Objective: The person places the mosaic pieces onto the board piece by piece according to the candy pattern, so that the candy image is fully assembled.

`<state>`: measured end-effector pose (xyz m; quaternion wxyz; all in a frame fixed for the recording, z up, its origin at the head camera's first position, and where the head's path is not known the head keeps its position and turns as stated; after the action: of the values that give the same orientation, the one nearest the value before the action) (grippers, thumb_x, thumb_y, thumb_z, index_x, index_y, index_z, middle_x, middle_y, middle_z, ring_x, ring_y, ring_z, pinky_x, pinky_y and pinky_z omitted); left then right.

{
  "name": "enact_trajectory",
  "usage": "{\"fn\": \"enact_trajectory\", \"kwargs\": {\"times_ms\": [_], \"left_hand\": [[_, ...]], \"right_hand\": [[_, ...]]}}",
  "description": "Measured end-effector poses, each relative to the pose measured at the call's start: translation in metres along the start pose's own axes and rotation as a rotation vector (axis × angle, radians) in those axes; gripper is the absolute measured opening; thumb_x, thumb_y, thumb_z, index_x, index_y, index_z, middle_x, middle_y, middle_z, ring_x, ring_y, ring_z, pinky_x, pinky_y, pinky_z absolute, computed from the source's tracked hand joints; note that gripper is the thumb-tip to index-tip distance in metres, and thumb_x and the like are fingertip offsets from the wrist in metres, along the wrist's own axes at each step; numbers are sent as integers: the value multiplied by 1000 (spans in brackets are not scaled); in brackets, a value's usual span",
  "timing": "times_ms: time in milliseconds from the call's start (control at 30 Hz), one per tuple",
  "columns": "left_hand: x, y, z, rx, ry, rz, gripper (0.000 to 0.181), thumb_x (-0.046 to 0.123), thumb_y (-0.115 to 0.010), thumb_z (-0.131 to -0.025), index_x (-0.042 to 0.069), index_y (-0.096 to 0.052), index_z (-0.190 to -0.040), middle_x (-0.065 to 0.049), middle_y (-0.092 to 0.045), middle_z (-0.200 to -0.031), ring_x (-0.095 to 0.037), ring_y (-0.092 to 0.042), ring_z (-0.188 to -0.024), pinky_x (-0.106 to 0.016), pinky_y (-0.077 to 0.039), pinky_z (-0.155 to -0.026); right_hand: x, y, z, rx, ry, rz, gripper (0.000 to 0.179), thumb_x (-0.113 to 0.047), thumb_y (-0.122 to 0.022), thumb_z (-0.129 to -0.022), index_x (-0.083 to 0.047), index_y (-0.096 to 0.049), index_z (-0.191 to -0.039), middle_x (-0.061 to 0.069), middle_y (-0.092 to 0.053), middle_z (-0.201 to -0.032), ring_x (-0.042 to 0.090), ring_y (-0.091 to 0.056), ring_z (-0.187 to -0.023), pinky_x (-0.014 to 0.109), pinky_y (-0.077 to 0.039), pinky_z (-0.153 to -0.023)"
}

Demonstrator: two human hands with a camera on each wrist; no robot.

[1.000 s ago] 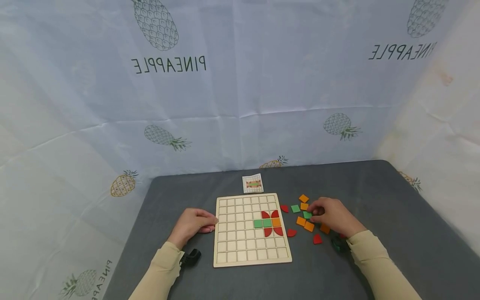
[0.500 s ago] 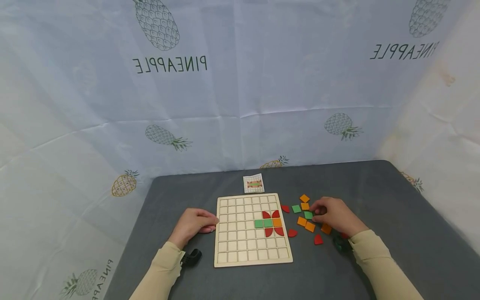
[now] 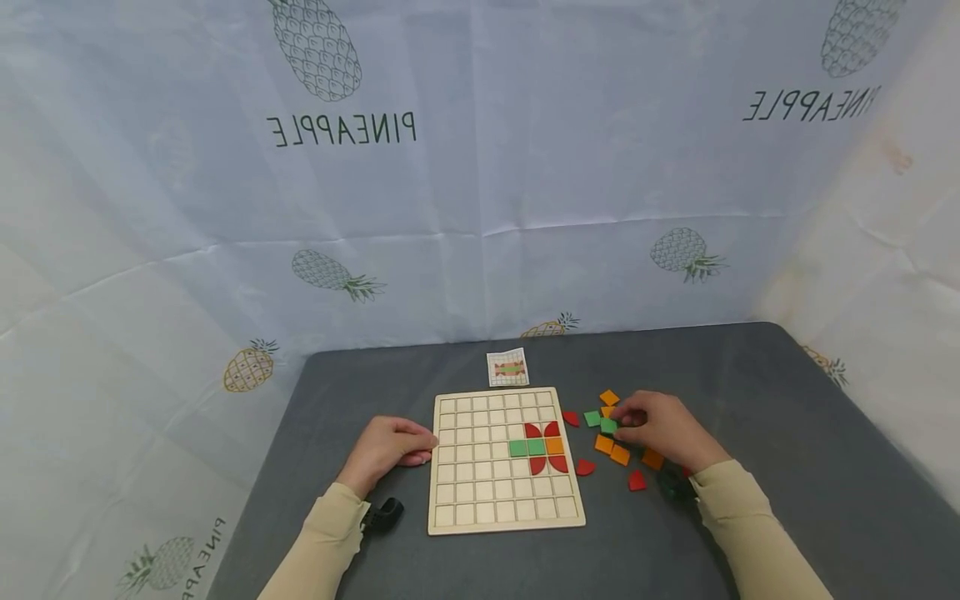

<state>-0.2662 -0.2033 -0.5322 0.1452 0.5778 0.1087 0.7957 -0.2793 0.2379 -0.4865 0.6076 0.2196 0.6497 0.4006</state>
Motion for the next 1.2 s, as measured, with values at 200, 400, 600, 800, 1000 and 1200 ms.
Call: {"fn": "enact_trajectory", "kwargs": {"times_ms": [200,400,600,800,1000,1200], "left_hand": [[-2,2,1,-1,8,6,26,25,-93,-87,7,-84,-103,-7,-82,-92,-12,-79,-77,-29,-68,-73],[-2,0,0,-13,-4,12,27,25,-93,-86,6,-84,-104,-7,-82,-93,-13,-80,-78,-30,-69,-74],[-3,0,-1,-9,1,13,26,25,-93,-86,7,-84,-103,-7,-82,-92,-13,-80,-78,-29,-68,-73],[0,-2,-1,-19,-11,22,25,24,-92,-87,6,-84,-103,-7,-82,-93,-13,-80,-77,-29,-69,-73],[1,-2,-3,-12,-12,16,25,23,-92,-87,6,-84,-102,-7,-82,-92,-13,-80,-77,-29,-68,-73],[1,1,-2,-10,-12,15,25,23,-93,-86,5,-84,-101,-7,-82,-91,-13,-80,-77,-29,-69,-73]], "right_hand": [[-39,-26,-19,-6,69,-62,17,-17,-88,-91,-16,-83,-107,-3,-67,-94,15,-59,-85,30,-56,-75],[-84,-57,-29,-55,145,-109,17,-15,-88,-91,-17,-82,-107,-5,-65,-90,13,-59,-82,27,-55,-72],[-117,-81,-28,-115,233,-101,18,-14,-87,-92,-14,-82,-110,-4,-70,-96,10,-60,-83,26,-56,-74],[-127,-94,-26,-119,273,-44,18,-11,-87,-92,-14,-82,-109,-3,-72,-101,9,-61,-86,27,-57,-78],[-131,-100,-29,-112,290,-26,18,-12,-88,-91,-14,-82,-108,-5,-70,-98,10,-59,-85,28,-56,-76],[-136,-104,-32,-111,277,-11,17,-15,-89,-91,-15,-83,-107,-5,-70,-96,10,-59,-85,29,-56,-76]]}}
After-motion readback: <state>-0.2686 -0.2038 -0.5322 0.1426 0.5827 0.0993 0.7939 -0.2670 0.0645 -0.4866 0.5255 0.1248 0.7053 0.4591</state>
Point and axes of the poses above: each hand's wrist, its own z-axis away from the middle knuckle, its own y-axis out of the back of the hand, x = y × z, the point moved 7 cm from there along -z, towards the middle knuckle
